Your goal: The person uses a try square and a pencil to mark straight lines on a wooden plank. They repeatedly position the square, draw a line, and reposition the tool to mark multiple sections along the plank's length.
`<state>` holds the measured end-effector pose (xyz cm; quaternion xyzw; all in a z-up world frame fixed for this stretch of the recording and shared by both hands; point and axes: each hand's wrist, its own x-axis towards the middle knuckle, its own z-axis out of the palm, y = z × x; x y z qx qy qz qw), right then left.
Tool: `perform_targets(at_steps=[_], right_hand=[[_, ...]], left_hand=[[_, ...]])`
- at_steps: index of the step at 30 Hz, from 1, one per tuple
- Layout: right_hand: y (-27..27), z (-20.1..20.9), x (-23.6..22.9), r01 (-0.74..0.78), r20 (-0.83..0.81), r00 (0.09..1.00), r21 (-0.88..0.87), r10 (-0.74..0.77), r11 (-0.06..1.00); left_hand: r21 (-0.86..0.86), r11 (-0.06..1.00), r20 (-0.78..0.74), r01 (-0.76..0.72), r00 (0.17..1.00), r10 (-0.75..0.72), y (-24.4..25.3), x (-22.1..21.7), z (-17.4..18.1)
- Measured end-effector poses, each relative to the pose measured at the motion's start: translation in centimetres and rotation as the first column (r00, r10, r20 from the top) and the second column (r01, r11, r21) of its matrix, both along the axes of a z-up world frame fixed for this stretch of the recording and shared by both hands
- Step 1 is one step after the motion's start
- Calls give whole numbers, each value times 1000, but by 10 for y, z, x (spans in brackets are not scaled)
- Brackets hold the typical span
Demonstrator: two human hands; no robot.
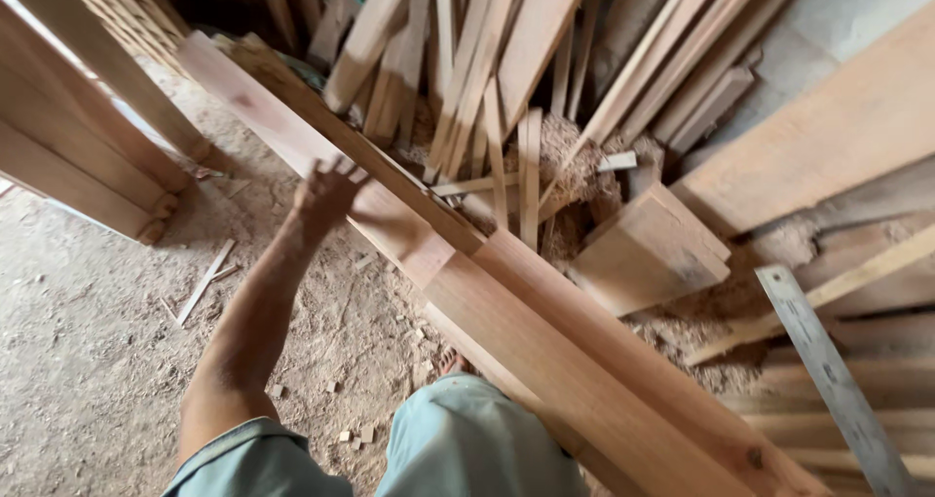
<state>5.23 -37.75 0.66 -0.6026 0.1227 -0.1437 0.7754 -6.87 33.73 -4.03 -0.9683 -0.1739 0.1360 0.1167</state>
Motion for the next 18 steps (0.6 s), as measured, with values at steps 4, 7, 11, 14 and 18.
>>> perform_targets(at_steps=[4, 7, 11, 14, 18], right_hand=[[-16, 0, 0, 27, 39, 999, -95, -23, 995], [-29, 4, -7, 66, 106, 993, -222, -43, 973], [-21, 14, -16, 181, 301, 951, -718, 66, 672], [-14, 36, -32, 103, 178, 984, -510, -12, 854], [-17, 49, -60, 150, 128, 979, 67, -157, 986]], left_hand=[[-207, 928, -138, -310, 948, 286, -23, 15, 14], [-387, 920, 159, -58, 979, 128, -95, 37, 6], [-655, 694, 540, 300, 828, 152, -232, 52, 3], [-626, 506, 709, 594, 704, 51, -348, 60, 14], [-597, 189, 761, 779, 625, -174, -450, 65, 42]])
